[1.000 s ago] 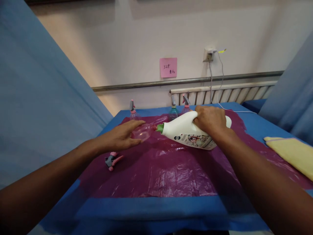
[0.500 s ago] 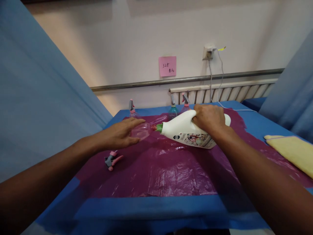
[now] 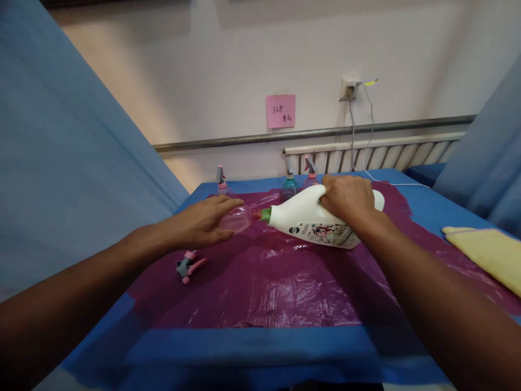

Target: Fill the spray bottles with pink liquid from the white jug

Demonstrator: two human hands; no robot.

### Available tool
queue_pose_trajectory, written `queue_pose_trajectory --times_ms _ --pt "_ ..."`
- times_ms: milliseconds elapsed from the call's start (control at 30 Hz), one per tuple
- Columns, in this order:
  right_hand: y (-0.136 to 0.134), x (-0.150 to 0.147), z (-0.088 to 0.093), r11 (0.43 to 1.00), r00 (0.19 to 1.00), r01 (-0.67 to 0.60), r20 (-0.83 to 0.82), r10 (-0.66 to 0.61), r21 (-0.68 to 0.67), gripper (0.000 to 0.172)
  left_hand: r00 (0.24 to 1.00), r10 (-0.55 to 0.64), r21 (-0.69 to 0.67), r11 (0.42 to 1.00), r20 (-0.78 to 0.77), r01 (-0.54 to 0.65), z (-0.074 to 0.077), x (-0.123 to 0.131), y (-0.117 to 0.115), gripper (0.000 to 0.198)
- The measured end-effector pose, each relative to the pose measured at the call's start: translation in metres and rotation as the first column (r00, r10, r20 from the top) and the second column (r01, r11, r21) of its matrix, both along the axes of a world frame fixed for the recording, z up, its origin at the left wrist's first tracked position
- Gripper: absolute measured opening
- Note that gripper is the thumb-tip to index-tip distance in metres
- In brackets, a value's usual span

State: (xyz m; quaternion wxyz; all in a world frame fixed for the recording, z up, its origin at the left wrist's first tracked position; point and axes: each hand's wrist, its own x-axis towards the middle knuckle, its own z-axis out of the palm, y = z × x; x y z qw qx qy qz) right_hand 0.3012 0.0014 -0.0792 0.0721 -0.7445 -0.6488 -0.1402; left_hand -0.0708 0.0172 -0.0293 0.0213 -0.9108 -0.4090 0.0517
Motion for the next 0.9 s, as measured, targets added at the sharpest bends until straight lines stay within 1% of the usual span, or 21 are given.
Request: queue_pose_trajectory --times_ms 333,500,633,767,900 --pt "0.002 -0.002 0.001 1.000 0.999 -0.020 0.026 0.020 -0.003 0.046 0.996 0.023 0.029 0.999 -0.084 -0.021 0.006 0.008 -0.006 0.078" --pt "0.002 -0.001 0.001 1.000 1.000 -0.024 0.014 0.024 -0.002 0.045 0.996 0.012 0.034 0.999 -0.093 -0.009 0.009 0.010 -0.006 0.074" --pt "0.003 -0.002 0.002 1.000 1.000 -0.022 0.017 0.022 -0.013 0.043 0.992 0.008 0.043 0.999 -0.130 -0.002 0.013 0.012 -0.005 0.077" --pt "0.003 -0.003 0.003 0.999 1.000 -0.019 0.024 0.020 -0.028 0.042 0.983 0.035 0.052 0.998 -0.179 -0.026 0.016 0.015 -0.007 0.076" --pt "0.003 -0.005 0.005 0.999 0.999 -0.024 0.036 0.025 -0.028 0.042 0.984 0.049 0.037 0.998 -0.171 -0.043 0.019 0.018 -0.009 0.074"
